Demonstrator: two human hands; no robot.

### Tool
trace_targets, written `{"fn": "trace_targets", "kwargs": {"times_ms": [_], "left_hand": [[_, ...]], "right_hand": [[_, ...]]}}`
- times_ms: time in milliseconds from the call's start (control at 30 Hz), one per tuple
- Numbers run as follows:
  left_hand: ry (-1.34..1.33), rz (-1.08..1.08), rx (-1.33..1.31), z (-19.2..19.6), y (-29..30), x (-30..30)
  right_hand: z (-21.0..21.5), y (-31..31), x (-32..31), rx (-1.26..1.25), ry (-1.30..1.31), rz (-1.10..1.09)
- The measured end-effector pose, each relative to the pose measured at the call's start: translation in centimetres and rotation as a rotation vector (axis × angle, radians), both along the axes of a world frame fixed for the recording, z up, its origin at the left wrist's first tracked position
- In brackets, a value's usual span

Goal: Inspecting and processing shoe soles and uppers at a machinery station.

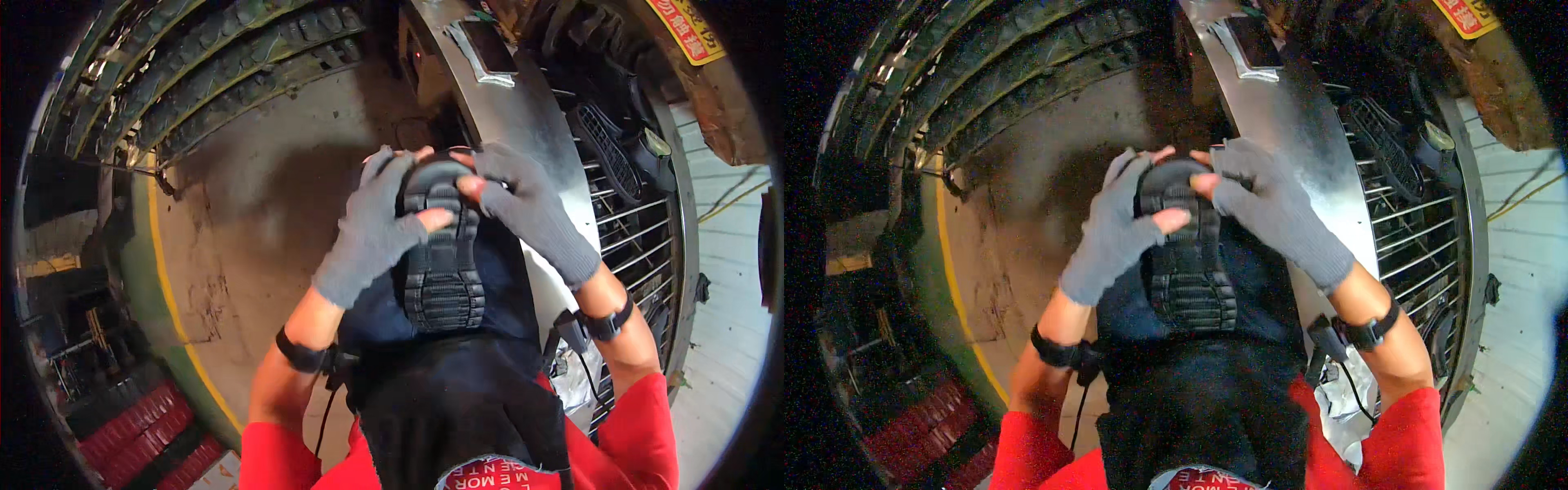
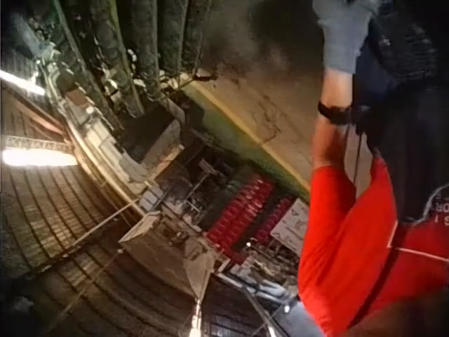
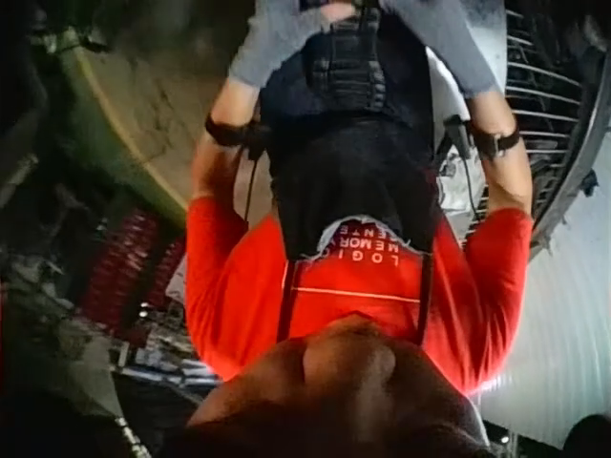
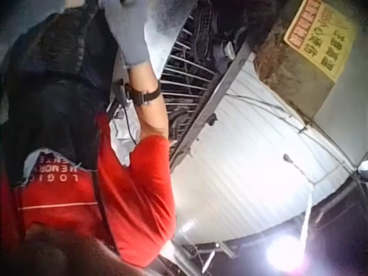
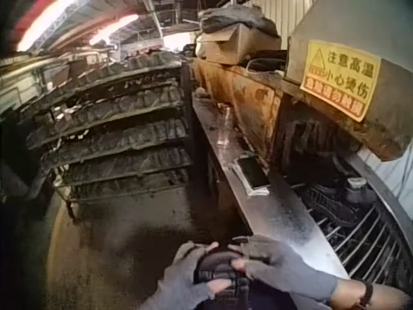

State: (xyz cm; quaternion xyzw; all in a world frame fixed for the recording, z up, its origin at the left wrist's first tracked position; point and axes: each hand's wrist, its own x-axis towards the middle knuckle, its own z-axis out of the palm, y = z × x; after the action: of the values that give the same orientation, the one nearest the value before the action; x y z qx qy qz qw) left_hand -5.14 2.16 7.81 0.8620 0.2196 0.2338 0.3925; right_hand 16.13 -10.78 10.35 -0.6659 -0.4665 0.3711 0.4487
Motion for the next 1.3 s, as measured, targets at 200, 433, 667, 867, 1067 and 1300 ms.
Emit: {"fn": "trace_targets", "kwargs": {"times_ms": [200,433,667,867,1067,1300], "left_hand": [[0.004,-0.315,-0.163,5.5,-4.2,-4.3],[0.003,-0.108,-0.321,2.8,-3.3,-2.6],[0.037,0.175,-0.530,1.9,-2.1,1.4],[0.158,0.091,-0.565,1.2,0.6,2.4],[0.092,-0.086,-0.783,0.8,3.6,2.9],[0.038,-0.338,-0.587,1.9,0.8,-0.3]], "right_hand": [[5.2,-6.2,0.3,-0.005,0.053,0.495],[1.9,-5.4,-0.6,-0.105,0.467,0.096],[0.1,-1.5,-1.6,-0.177,0.568,-0.192],[-2.4,0.3,0.8,-0.116,0.333,-0.063],[-1.9,2.8,3.2,-0.289,0.416,0.086],[1.8,-1.1,0.3,0.096,0.082,0.193]]}}
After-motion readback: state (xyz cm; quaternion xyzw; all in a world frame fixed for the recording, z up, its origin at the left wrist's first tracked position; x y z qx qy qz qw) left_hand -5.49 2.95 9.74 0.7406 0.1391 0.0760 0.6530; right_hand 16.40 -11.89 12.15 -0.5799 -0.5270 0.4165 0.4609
